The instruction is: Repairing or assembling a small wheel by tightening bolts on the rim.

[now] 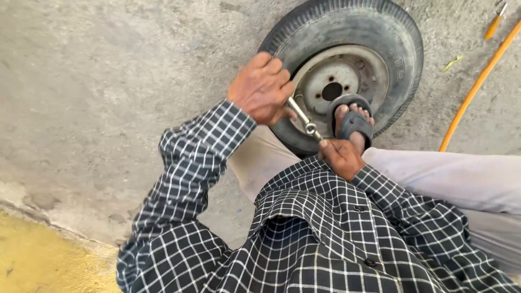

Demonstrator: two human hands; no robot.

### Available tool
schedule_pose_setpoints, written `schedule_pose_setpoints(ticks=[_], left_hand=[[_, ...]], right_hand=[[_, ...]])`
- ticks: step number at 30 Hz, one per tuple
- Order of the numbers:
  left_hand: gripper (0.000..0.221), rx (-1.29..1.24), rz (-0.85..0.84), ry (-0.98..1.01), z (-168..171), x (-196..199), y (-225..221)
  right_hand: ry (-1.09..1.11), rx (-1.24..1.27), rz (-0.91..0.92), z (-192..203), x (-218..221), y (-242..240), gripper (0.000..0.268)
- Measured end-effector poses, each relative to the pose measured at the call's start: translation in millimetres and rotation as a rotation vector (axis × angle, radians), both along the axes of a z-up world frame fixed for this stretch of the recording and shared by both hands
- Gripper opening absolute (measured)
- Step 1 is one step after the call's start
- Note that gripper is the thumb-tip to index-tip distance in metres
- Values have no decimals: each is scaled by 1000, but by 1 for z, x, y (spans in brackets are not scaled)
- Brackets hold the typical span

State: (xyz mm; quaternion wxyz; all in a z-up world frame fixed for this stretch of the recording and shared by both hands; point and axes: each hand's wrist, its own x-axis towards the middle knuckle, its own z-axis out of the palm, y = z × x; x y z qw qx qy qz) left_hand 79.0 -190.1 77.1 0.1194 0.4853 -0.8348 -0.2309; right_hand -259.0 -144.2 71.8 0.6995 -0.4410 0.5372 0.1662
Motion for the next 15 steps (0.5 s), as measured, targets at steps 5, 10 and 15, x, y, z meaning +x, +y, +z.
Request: schedule_pose_setpoints(ticks=[5,10,15], left_hand=[[53,-56,103,56,3,3,3],[54,-27,191,59,-3,-2,22],[56,137,671,3,12,-67,111]], right_hand=[[-63,0,161,3,-1,-17,60],[-16,91,276,-6,-19,-27,62],[92,-47,1213,18,76,-163,55]])
